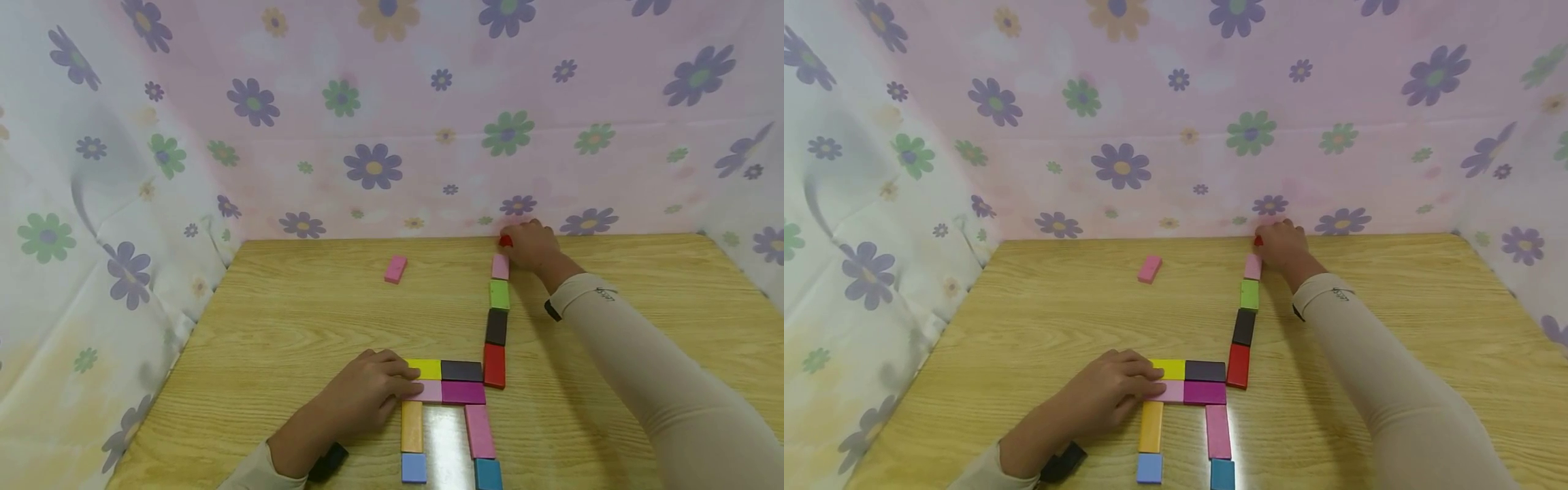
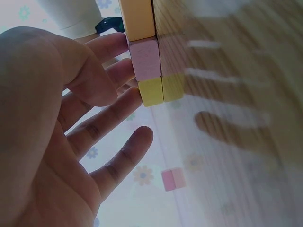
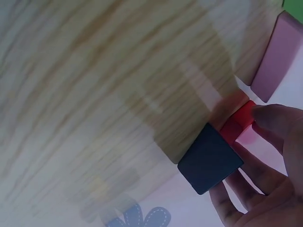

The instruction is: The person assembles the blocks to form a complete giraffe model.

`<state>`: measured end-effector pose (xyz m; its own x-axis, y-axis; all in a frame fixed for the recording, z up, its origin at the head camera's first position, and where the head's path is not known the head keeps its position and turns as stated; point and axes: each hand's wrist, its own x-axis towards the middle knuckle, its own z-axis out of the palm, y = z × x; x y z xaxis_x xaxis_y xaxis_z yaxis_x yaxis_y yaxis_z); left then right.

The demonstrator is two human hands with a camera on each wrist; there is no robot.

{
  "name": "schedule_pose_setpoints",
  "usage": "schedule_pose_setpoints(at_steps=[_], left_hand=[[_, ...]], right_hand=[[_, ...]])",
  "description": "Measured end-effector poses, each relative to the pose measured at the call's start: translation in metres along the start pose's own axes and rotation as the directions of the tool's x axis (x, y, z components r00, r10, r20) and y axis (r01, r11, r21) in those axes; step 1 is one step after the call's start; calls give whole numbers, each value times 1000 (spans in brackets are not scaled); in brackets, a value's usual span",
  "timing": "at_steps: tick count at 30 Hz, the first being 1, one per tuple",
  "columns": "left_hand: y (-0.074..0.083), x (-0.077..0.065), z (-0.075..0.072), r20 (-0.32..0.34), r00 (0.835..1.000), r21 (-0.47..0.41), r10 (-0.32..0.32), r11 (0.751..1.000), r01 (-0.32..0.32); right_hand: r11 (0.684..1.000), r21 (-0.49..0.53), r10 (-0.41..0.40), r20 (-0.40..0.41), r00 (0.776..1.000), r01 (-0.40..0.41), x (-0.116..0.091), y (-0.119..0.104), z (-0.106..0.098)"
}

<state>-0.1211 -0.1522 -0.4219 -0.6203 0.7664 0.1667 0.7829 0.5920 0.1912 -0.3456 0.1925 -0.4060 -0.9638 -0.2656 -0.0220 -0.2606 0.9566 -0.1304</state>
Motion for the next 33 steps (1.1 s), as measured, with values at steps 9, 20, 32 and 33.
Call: schedule_pose_setpoints(at_steps=[9,20,32,33], left_hand=[[0,0,1,-7,1000,2,2,1000,-2],[0,0,1,-7,1000,9,-7,1000,7],[0,0,1,-14,1000,1,6,1000,-5],[0,0,1,-12,1000,0,5,1000,-5]], right_hand=[[1000,19,-5,-32,999,5,-5,0,1],[999,24,-29,-66,997,30,-9,0,1],[995,8,-100,-57,993,101,-12,7,8],[995,8,-103,-54,993,104,-13,8,8]])
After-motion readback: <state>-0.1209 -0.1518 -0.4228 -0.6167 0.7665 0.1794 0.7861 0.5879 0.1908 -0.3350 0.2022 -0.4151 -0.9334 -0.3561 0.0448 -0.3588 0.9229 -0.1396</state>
